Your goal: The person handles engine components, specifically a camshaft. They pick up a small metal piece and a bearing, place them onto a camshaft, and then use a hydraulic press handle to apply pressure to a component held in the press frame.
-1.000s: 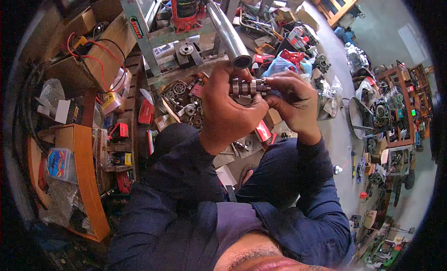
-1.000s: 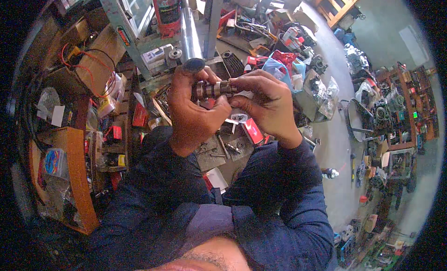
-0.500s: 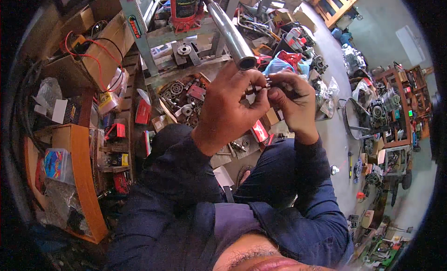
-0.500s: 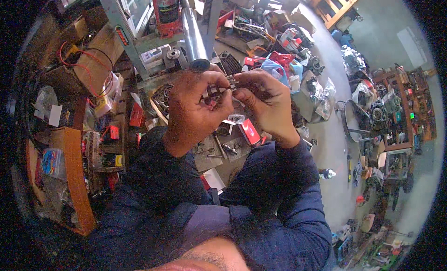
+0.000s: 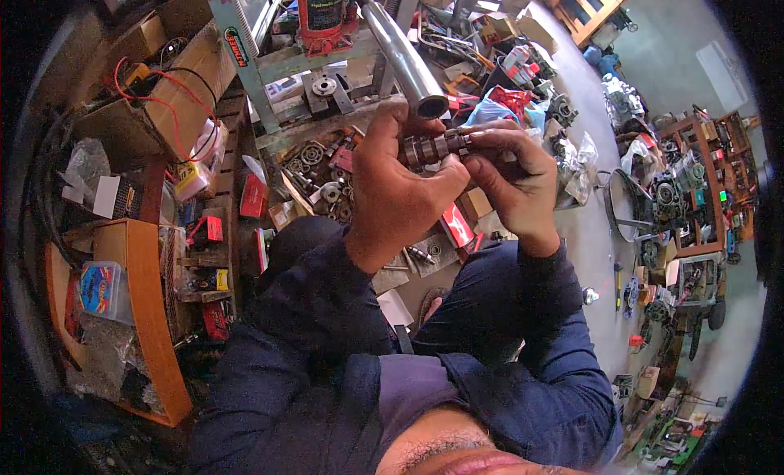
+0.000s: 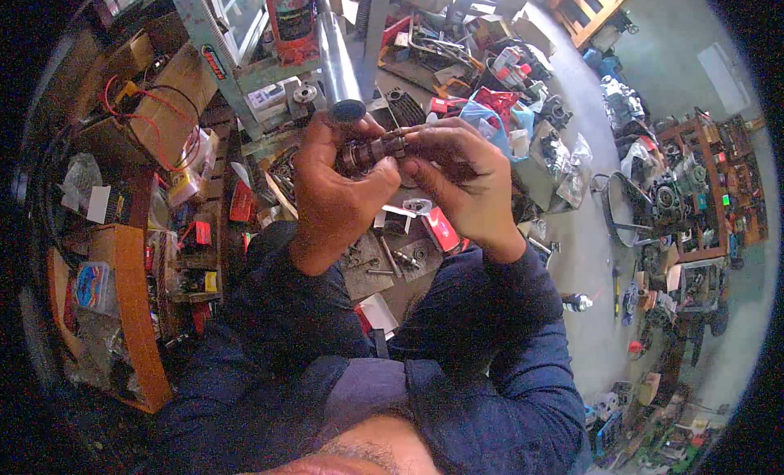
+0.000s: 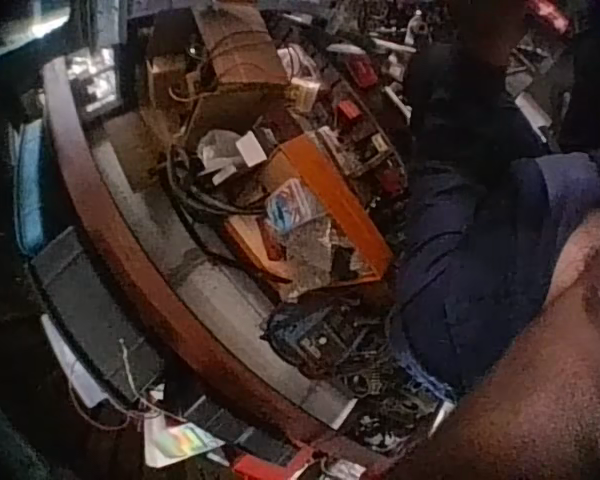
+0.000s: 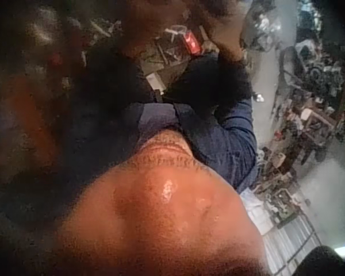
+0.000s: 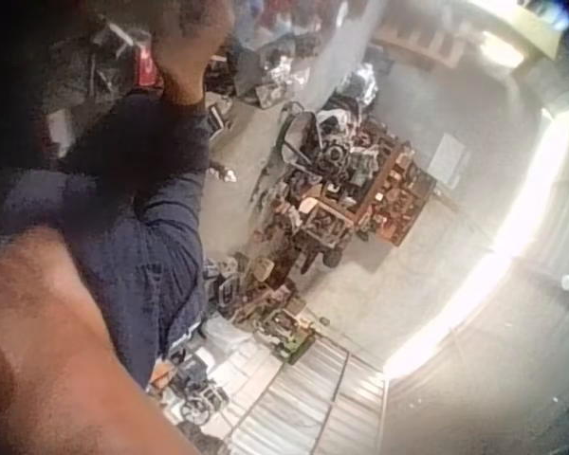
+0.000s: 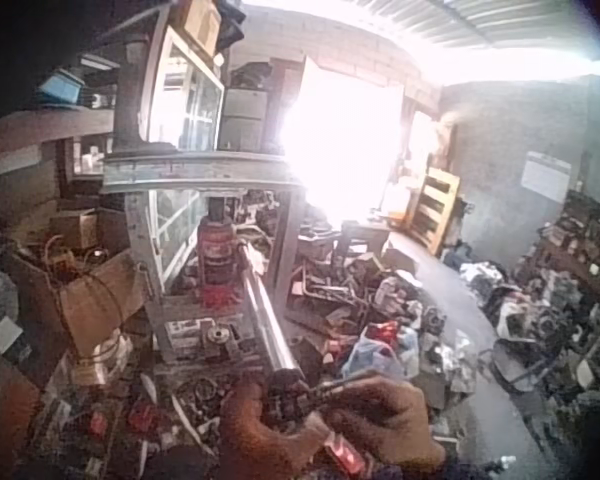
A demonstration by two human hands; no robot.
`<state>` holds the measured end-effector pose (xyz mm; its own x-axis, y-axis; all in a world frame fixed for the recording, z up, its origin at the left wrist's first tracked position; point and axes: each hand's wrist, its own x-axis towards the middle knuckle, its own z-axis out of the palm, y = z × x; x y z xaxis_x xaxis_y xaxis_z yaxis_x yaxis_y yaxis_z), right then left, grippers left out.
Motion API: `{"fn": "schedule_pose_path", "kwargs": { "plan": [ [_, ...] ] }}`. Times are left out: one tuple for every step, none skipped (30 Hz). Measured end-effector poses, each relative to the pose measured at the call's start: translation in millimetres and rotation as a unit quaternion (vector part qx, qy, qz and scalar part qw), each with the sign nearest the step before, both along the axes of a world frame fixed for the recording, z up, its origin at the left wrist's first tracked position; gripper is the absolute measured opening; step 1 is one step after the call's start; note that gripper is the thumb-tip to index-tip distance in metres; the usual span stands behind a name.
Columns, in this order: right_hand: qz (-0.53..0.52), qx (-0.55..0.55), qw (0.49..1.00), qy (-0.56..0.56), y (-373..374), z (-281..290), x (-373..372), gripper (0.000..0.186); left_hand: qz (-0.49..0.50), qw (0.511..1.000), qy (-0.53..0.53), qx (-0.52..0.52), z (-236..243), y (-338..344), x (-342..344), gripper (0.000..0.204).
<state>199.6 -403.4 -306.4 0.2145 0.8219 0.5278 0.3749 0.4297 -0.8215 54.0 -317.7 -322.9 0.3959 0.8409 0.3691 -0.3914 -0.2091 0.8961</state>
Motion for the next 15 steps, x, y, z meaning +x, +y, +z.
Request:
{"fn": "schedule_pose_path", "kwargs": {
  "plan": [
    [0.001,0.001,1.0,0.0,0.6,0.1,0.0,0.027,0.012,1.0,0.006,0.028,-0.8,-0.7,0.3,0.038],
    [-0.01,0.003,1.0,-0.019,1.1,0.4,0.1,0.026,0.024,0.998,0.012,0.056,-2.2,-0.8,0.5,0.04],
    [-0.021,0.006,0.999,-0.038,1.6,0.7,0.2,0.025,0.025,0.998,0.013,0.056,-5.7,2.2,1.4,0.04],
    [-0.021,0.006,0.999,-0.039,1.4,2.0,0.8,0.025,0.064,0.986,0.032,0.152,-7.8,7.4,3.0,0.042],
    [-0.022,0.009,0.999,-0.049,1.2,3.4,1.5,0.023,0.102,0.963,0.05,0.245,-9.0,10.5,3.9,0.044],
    [-0.024,0.012,0.998,-0.059,1.2,4.6,1.8,0.021,0.102,0.963,0.049,0.246,-9.7,11.0,3.8,0.044],
    [-0.025,0.012,0.998,-0.059,0.5,4.9,2.2,0.021,0.117,0.954,0.045,0.272,-7.1,10.9,4.0,0.047],
    [-0.03,0.007,0.998,-0.06,-0.2,5.3,2.5,0.02,0.131,0.944,0.041,0.299,-5.7,10.8,4.4,0.05],
    [-0.035,0.002,0.998,-0.061,-0.8,5.7,2.8,0.019,0.13,0.945,0.04,0.299,-7.4,10.9,5.7,0.05],
    [-0.035,0.002,0.998,-0.061,-0.5,5.7,3.1,0.019,0.133,0.945,0.043,0.295,-9.7,11.0,6.4,0.049],
    [-0.035,0.004,0.996,-0.084,0.1,5.9,3.7,0.019,0.136,0.946,0.046,0.291,-11.1,11.0,6.7,0.049],
    [-0.036,0.007,0.993,-0.108,0.4,6.1,3.9,0.018,0.136,0.946,0.047,0.291,-11.9,9.5,6.4,0.049],
    [-0.035,0.007,0.994,-0.107,0.6,7.0,1.9,0.018,0.116,0.961,0.033,0.249,-10.0,6.9,4.5,0.047],
    [-0.034,0.005,0.993,-0.109,0.9,8.2,-1.3,0.019,0.095,0.974,0.02,0.206,-8.1,5.4,2.8,0.045],
    [-0.032,0.003,0.993,-0.111,1.6,8.7,-3.8,0.019,0.097,0.974,0.02,0.206,-6.6,5.7,1.3,0.045]
  ]
}}
